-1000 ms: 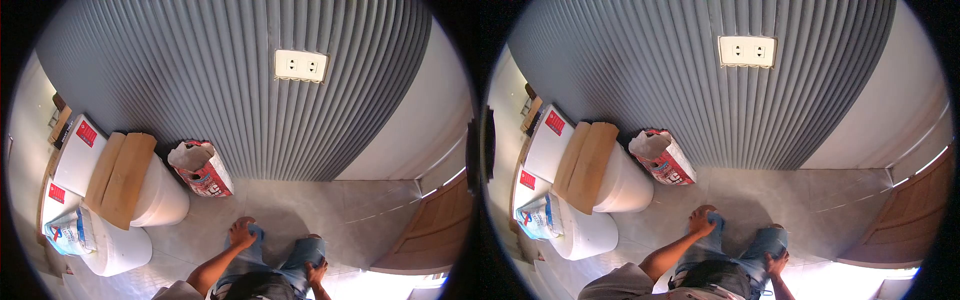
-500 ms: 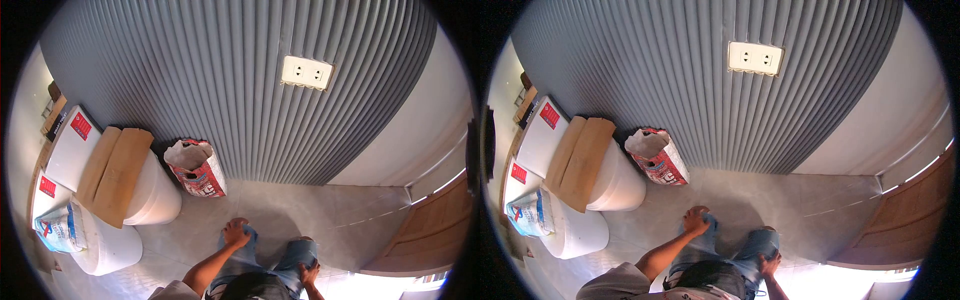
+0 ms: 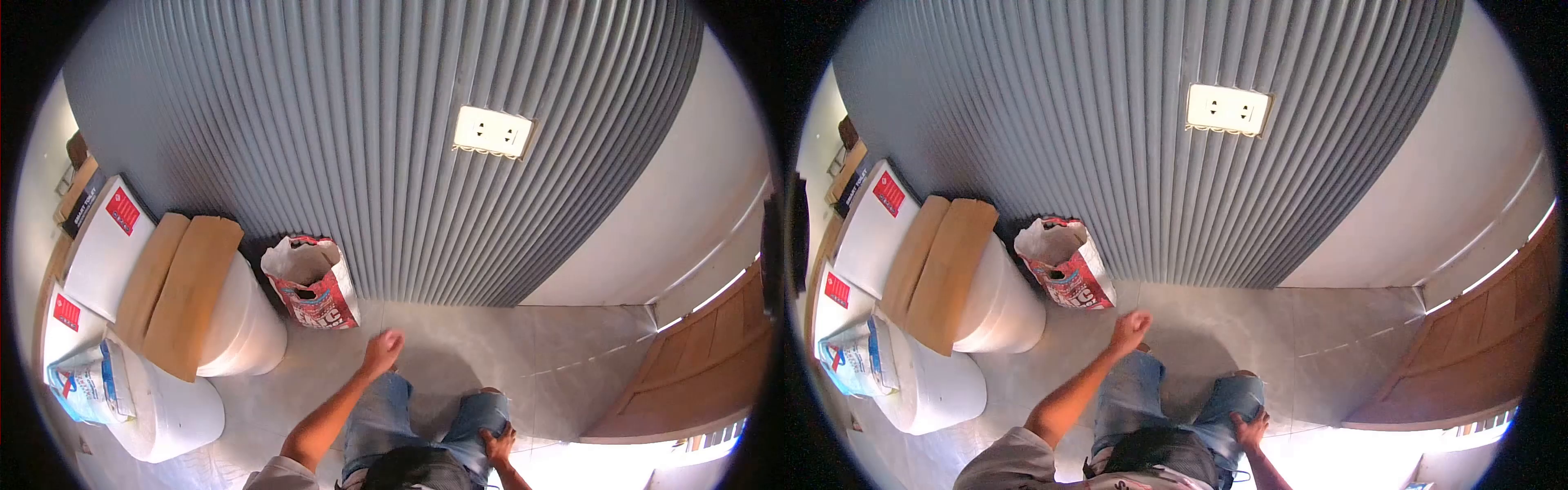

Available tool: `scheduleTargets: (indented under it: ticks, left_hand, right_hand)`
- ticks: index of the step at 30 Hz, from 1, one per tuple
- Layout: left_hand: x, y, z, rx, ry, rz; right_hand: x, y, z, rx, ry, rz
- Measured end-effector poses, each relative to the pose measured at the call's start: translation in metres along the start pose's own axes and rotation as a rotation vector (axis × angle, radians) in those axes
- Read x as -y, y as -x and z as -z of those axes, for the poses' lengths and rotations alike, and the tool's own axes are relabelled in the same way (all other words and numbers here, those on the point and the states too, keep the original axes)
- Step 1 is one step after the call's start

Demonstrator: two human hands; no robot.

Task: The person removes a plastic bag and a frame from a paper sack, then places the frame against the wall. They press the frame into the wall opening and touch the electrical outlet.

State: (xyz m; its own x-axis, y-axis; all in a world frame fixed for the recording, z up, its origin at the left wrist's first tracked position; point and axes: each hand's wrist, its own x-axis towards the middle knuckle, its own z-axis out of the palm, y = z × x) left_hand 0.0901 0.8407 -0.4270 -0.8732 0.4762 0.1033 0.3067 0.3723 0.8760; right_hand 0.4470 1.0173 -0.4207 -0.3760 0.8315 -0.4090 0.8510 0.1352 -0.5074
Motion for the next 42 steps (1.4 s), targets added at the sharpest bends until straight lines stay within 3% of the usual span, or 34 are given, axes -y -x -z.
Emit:
scheduleTargets:
  ticks: [1,2,4,6,9,11,13,15,35,37,42]
  left_hand:
    - [-0.061,-0.03,0.024,-0.093,-0.033,-0.194]
    - [-0.106,-0.06,0.045,-0.098,0.001,-0.223]
    - [-0.175,-0.119,0.079,-0.397,0.035,-0.661]
    - [-0.258,-0.153,0.119,-0.602,-0.009,-0.866]
    - [-0.314,-0.199,0.143,-0.841,-0.115,-0.907]
    - [-0.336,-0.222,0.153,-0.889,-0.225,-0.944]
    - [-0.344,-0.238,0.158,-0.93,-0.341,-0.971]
    - [-0.346,-0.249,0.159,-0.837,-0.508,-0.799]
    - [-0.323,-0.26,0.162,-0.809,-0.623,-0.913]
    - [-0.313,-0.266,0.164,-0.856,-0.792,-0.956]
    - [-0.299,-0.274,0.161,-0.949,-0.759,-1.036]
  right_hand:
    - [0.002,0.001,0.001,0.011,0.005,-0.001]
    - [0.003,0.002,0.002,0.025,0.011,-0.001]
    - [0.004,0.001,0.002,0.035,0.007,-0.018]
    - [0.012,0.005,0.006,0.052,0.021,-0.042]
    - [0.005,0.003,0.002,0.032,0.0,-0.019]
    - [0.0,-0.002,-0.001,0.022,-0.019,-0.007]
    - [-0.001,-0.001,-0.003,0.022,-0.033,-0.001]
    - [0.0,-0.001,-0.002,0.012,-0.014,-0.01]
    - [0.012,0.008,0.009,0.03,-0.02,-0.016]
    - [0.012,0.005,0.008,0.029,-0.017,-0.038]
    - [-0.002,-0.001,-0.002,-0.005,-0.003,-0.005]
